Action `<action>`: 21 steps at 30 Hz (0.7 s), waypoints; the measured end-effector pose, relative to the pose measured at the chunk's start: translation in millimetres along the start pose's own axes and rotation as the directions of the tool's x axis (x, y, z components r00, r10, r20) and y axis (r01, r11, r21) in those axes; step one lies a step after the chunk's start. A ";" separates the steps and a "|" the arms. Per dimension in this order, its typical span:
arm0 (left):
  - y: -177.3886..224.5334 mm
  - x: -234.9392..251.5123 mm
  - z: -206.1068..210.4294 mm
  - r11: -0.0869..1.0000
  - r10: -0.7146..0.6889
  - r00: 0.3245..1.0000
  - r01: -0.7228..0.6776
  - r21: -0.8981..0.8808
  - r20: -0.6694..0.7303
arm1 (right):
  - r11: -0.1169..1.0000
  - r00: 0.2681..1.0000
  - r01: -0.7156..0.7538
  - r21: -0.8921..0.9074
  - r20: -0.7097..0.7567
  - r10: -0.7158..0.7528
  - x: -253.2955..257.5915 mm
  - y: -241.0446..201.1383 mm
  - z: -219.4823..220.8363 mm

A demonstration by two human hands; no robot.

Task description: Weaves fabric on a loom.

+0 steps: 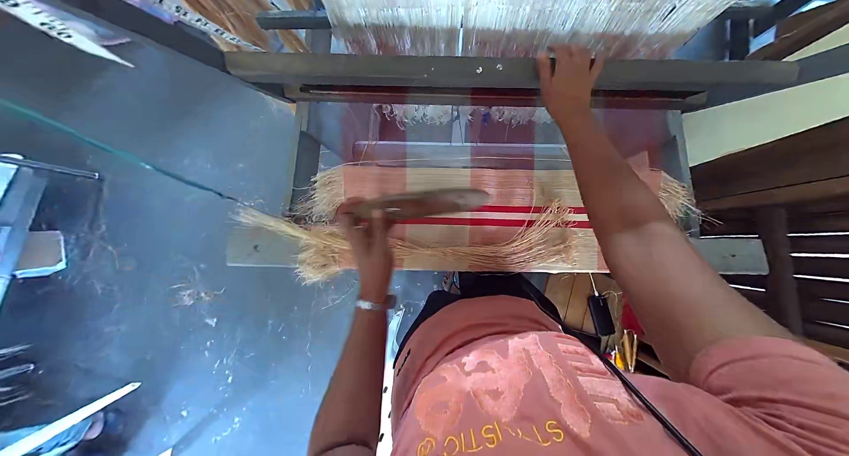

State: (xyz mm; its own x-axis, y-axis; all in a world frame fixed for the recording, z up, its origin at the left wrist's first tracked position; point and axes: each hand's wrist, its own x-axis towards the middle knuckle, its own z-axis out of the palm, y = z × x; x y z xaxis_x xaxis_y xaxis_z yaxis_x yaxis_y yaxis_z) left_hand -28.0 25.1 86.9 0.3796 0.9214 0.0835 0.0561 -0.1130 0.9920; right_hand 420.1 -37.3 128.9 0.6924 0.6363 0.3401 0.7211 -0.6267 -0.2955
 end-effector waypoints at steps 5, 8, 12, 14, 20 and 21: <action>-68.2 -21.8 50.3 0.972 0.044 0.991 -0.072 0.226 0.125 | 0.995 0.993 -0.082 -0.061 0.081 0.086 -20.3 -7.0 1.6; -88.2 -23.1 51.8 0.831 0.203 0.973 -0.230 0.506 0.108 | 0.995 0.993 -0.046 -0.088 0.103 0.056 -68.8 -7.6 -8.2; -103.4 -26.7 54.8 0.739 0.286 0.955 -0.272 0.616 0.079 | 0.992 0.992 -0.036 -0.122 0.117 0.050 -144.6 -16.8 -23.6; -104.8 -27.5 57.0 0.715 0.303 0.949 -0.286 0.638 0.085 | 0.994 0.988 -0.017 -0.106 0.151 0.033 -152.3 -14.6 -28.6; -101.6 -27.2 58.8 0.651 0.307 0.943 -0.307 0.695 0.129 | 0.992 0.987 -0.048 -0.113 0.148 0.065 -123.2 -7.9 -16.0; -101.0 -27.1 58.5 0.643 0.315 0.940 -0.311 0.700 0.129 | 0.992 0.983 -0.061 -0.107 0.164 0.078 -122.5 -9.6 -17.6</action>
State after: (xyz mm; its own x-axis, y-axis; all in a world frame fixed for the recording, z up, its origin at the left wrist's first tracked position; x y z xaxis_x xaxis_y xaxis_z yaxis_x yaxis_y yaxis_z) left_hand 10.1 -10.3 -21.1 0.4935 0.7831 0.3784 0.5645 -0.6194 0.5456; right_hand 327.9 -117.1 105.8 0.7412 0.6507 0.1651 0.6709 -0.7088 -0.2179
